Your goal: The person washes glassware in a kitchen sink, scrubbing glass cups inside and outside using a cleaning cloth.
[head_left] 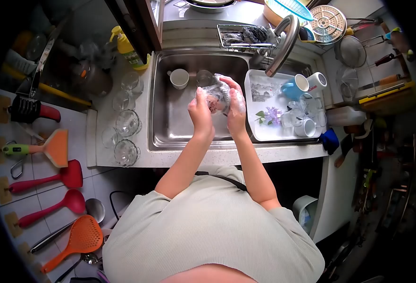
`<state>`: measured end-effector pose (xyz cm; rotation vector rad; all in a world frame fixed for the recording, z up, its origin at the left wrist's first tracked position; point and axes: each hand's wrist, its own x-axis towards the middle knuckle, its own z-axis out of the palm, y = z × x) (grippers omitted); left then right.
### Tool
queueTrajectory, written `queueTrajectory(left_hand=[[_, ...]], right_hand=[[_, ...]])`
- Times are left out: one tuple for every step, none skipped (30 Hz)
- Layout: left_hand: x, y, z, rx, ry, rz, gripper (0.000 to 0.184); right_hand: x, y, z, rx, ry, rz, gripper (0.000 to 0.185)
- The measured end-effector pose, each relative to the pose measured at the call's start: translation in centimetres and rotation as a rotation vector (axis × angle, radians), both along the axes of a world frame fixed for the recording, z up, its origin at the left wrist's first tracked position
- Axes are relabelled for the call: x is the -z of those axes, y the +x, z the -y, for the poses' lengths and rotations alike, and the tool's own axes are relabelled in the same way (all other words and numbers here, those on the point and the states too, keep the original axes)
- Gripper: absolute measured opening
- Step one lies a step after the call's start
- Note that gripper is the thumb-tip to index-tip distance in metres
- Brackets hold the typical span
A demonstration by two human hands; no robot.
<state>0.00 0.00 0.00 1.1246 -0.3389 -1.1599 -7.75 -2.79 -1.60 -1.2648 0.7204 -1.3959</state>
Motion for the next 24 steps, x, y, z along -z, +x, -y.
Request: queueTrajectory(left_hand=[[0.2, -0.1, 0.1, -0.006, -0.026, 0.009, 0.039], [0.3, -0.1, 0.1, -0.013, -0.051, 0.021, 0.039], [0.3, 0.5, 0.1, 0.002, -0.065, 0.059, 0.039], [0.3, 0.7, 0.1, 0.016, -0.069, 0.079, 0.038], [0.4, 0.9, -0.1, 0.032, -0.069, 0.099, 0.037], [0.1, 1.3, -0.6, 0.094, -0.059, 0.041, 0.037], [-0.4, 1.4, -0.7, 0.098, -0.036, 0.013, 0.037], [-1.1, 1.3, -0.7, 0.103, -0.017, -0.023, 0.037], [-1.7, 1.3, -0.9, 0.105, 0.013, -0.059, 0.037], [-1.7, 1.6, -0.9, 0.1, -0.035, -0.104, 0.035], [-1.4, 2.0, -1.0, 0.117, -0.05, -0.143, 0.031], [-0.9, 2.4, -1.1, 0.133, -0.066, -0.182, 0.027], [-0.5, 2.8, -1.1, 0.147, -0.081, -0.22, 0.024], [-0.1, 3.1, -1.1, 0.176, -0.118, -0.247, 0.024], [-0.2, 3.1, -1.2, 0.196, -0.124, -0.269, 0.024], [-0.6, 3.0, -1.1, 0.218, -0.136, -0.291, 0.024], [-1.1, 3.0, -0.9, 0.242, -0.157, -0.311, 0.025], [-1.6, 2.8, -0.7, 0.267, -0.141, -0.309, 0.026], [-1.9, 2.7, -0.7, 0.289, -0.117, -0.308, 0.027], [-2.0, 2.7, -0.7, 0.309, -0.095, -0.305, 0.028], [-1.9, 2.7, -0.8, 0.324, -0.095, -0.313, 0.027], [-1.8, 2.9, -1.0, 0.338, -0.091, -0.321, 0.027], [-1.7, 3.0, -1.0, 0.353, -0.089, -0.327, 0.028], [-1.1, 3.4, -1.1, 0.388, -0.069, -0.327, 0.026]], right_hand=[[-0.4, 0.3, -0.2, 0.078, -0.084, -0.052, 0.038], [-1.0, 0.5, -0.2, 0.152, -0.114, -0.137, 0.037], [-2.0, 1.0, -0.1, 0.105, -0.157, -0.212, 0.036], [-3.2, 0.6, 0.2, 0.056, -0.19, -0.305, 0.036], [-4.1, 0.3, 0.6, 0.007, -0.22, -0.398, 0.035], [-4.7, 0.0, 1.1, -0.114, -0.153, -0.379, 0.035], [-4.8, -0.3, 1.5, -0.184, -0.076, -0.309, 0.036], [-4.8, -0.8, 1.9, -0.253, -0.003, -0.246, 0.036], [-4.5, -1.0, 2.0, -0.326, 0.079, -0.181, 0.037], [-3.4, -0.7, 1.9, -0.322, 0.151, -0.031, 0.038], [-2.6, -0.5, 1.4, -0.23, 0.087, -0.026, 0.038], [-2.6, -0.1, 0.4, -0.14, 0.023, -0.022, 0.038], [-2.7, 0.1, -0.4, -0.051, -0.041, -0.018, 0.038], [-3.1, 0.0, -0.8, -0.06, -0.037, -0.07, 0.044], [-3.6, -0.1, -1.0, -0.106, -0.003, -0.042, 0.043], [-4.2, -0.4, -1.0, -0.151, 0.026, -0.014, 0.043], [-4.7, -0.6, -0.8, -0.196, 0.046, 0.013, 0.043], [-5.0, -0.7, -0.7, -0.243, 0.155, 0.144, 0.04], [-5.1, -1.0, -0.6, -0.309, 0.232, 0.181, 0.041], [-5.0, -1.2, -0.4, -0.377, 0.308, 0.219, 0.041], [-4.9, -1.4, -0.4, -0.446, 0.388, 0.256, 0.041], [-5.1, -1.6, -0.6, -0.541, 0.359, 0.285, 0.042], [-4.8, -1.5, -0.8, -0.519, 0.407, 0.267, 0.042], [-4.1, -1.3, -0.8, -0.495, 0.452, 0.248, 0.042]])
